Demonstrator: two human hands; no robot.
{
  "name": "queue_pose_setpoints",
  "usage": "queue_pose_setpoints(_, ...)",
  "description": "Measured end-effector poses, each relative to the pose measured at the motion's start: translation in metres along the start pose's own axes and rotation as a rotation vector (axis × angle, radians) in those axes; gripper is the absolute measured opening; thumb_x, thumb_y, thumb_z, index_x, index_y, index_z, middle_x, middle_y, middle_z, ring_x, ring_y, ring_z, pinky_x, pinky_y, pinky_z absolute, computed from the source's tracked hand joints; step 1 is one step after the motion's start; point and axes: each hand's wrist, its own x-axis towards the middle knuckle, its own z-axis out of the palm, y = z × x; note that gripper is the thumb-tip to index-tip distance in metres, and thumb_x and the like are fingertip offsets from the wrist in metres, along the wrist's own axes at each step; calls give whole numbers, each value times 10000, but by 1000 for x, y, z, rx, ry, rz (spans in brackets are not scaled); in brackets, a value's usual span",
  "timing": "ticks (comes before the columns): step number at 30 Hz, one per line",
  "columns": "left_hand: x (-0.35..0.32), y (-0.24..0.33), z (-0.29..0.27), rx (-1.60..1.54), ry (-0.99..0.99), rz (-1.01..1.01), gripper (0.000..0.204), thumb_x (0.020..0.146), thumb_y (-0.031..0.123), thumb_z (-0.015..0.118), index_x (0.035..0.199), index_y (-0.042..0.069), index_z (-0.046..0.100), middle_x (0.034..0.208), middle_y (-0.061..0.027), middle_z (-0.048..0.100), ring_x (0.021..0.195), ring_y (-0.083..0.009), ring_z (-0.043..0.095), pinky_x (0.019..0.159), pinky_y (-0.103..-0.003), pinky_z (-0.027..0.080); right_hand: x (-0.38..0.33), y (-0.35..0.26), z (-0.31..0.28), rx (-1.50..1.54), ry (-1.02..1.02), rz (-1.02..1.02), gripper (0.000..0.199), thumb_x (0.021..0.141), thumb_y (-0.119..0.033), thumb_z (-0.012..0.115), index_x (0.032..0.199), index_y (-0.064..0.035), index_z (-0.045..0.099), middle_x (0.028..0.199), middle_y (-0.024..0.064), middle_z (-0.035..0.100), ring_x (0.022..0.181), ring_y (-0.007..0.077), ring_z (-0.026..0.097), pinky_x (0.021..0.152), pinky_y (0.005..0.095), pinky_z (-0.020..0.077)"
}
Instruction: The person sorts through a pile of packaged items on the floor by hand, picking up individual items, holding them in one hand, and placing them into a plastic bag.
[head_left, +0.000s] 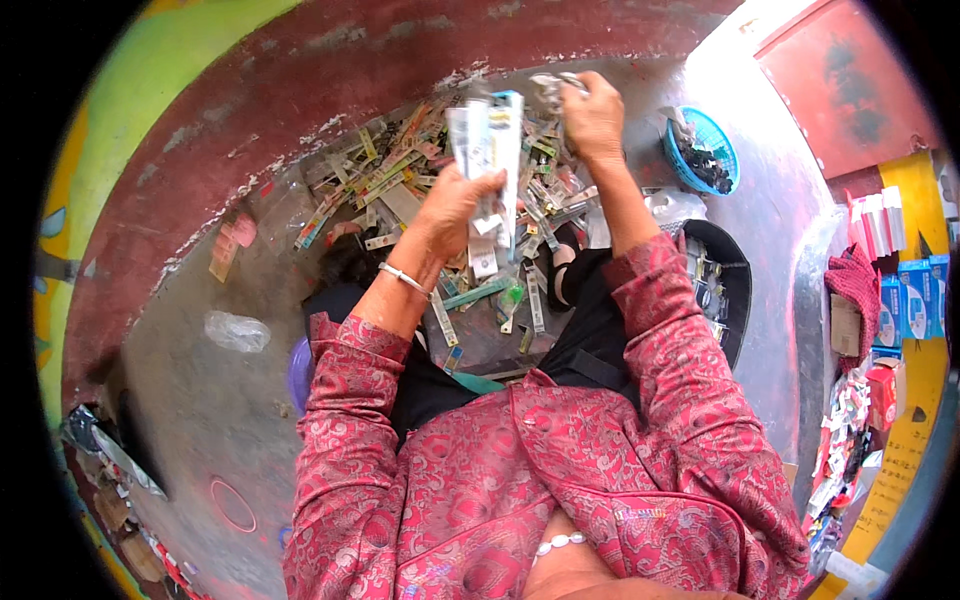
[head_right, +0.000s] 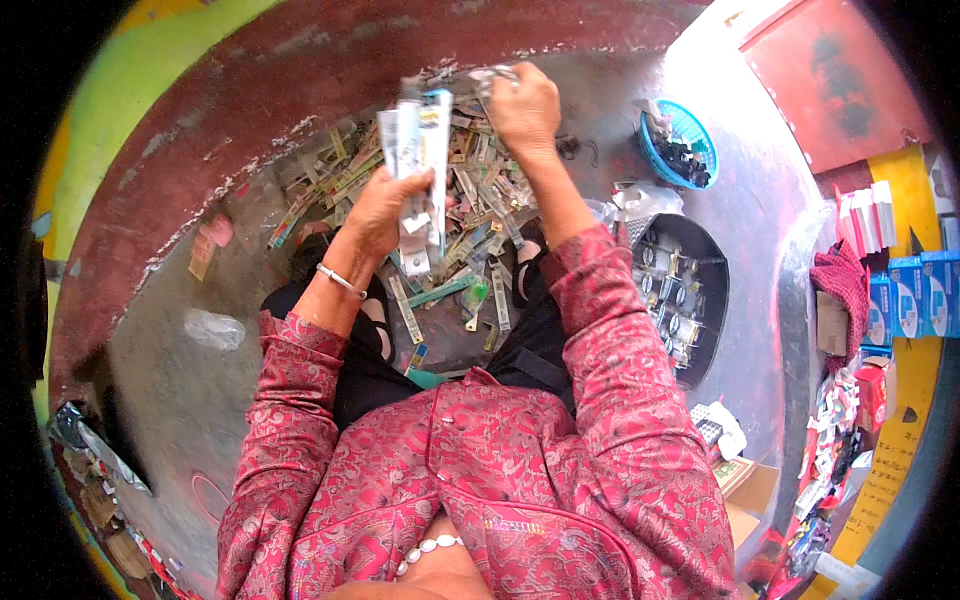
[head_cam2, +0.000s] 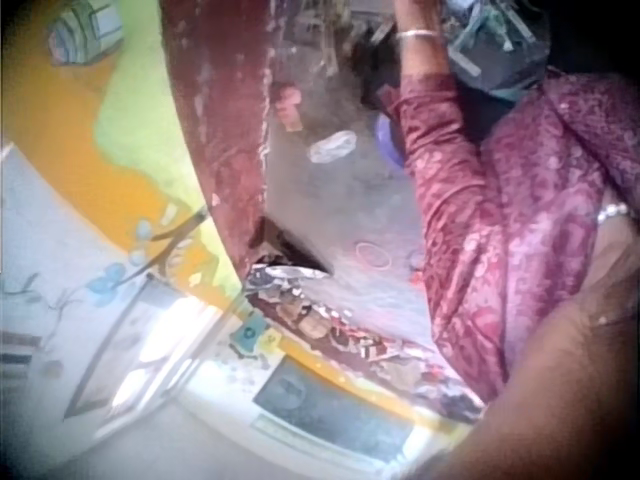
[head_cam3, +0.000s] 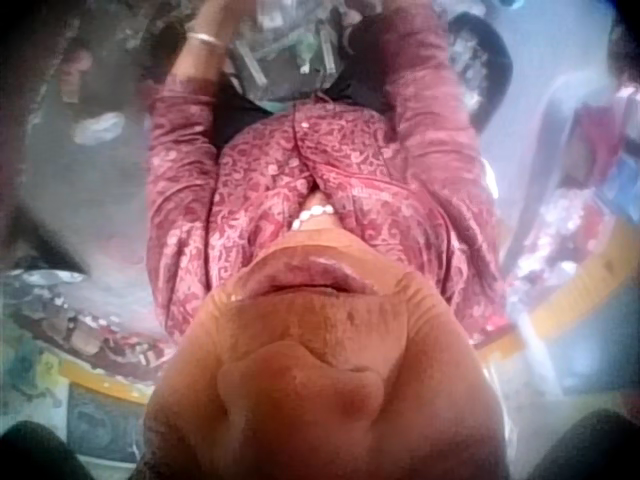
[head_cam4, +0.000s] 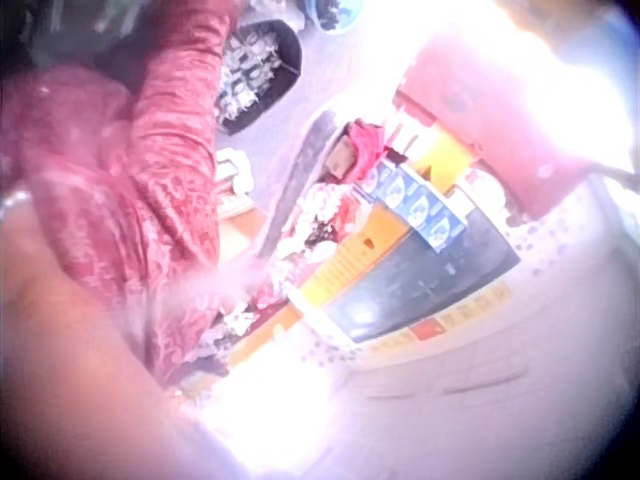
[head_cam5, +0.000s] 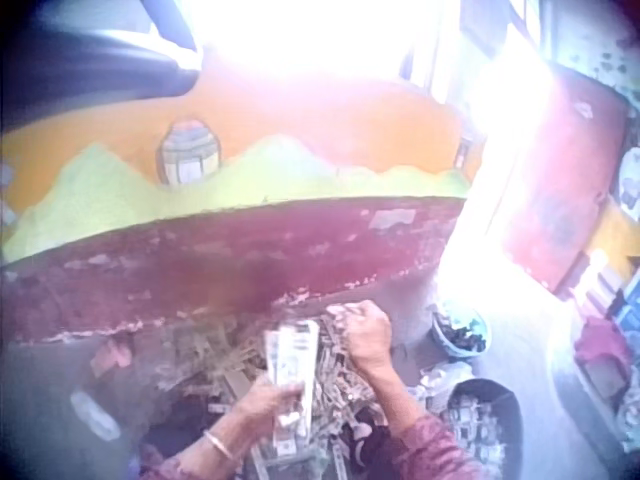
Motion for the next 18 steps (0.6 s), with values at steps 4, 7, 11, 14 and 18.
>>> queue_pose_setpoints(4, 11, 9, -7, -162, -10, 50, 339, 836, 105, 535, 1147, -11, 467, 916, -91, 590, 782, -188, 613, 676, -294, 531, -5, 16, -3, 622, -266, 370, 326, 777, -291, 598, 897, 12, 622, 878, 102, 617, 818, 159, 541, 740, 285, 421)
queue_pose_setpoints(7, 9, 4, -7, -206, -69, 29, 351, 840, 121, 527, 1158, -6, 451, 912, -97, 591, 788, -185, 608, 676, -306, 536, -23, -17, -7, 886, -569, 599, 377, 791, -338, 615, 944, 7, 604, 847, 80, 602, 767, 132, 530, 693, 276, 424)
queue_pose_setpoints(11, 0, 9, 4, -176, -97, -41, 313, 847, 167, 486, 1105, -9, 463, 847, -87, 571, 708, -179, 588, 571, -341, 534, -29, -19, 0, 835, -772, 525, 316, 776, -286, 642, 930, -14, 594, 762, 57, 583, 627, 103, 529, 532, 244, 436)
queue_pose_setpoints(14, 1, 7, 2, -249, -167, -59, 273, 841, 170, 430, 1042, -11, 469, 793, -81, 549, 597, -170, 541, 525, -342, 516, -30, -29, -5, 922, -777, 508, 254, 784, -214, 624, 922, -5, 580, 705, 50, 566, 496, 92, 512, 460, 219, 442)
queue_pose_setpoints(18, 5, 4, 2, -231, -196, -67, 301, 841, 208, 476, 1050, -10, 469, 781, -67, 550, 567, -134, 527, 524, -318, 513, -30, -25, -2, 779, -721, 387, 205, 781, -160, 590, 898, 8, 586, 695, 55, 572, 502, 103, 516, 473, 223, 437)
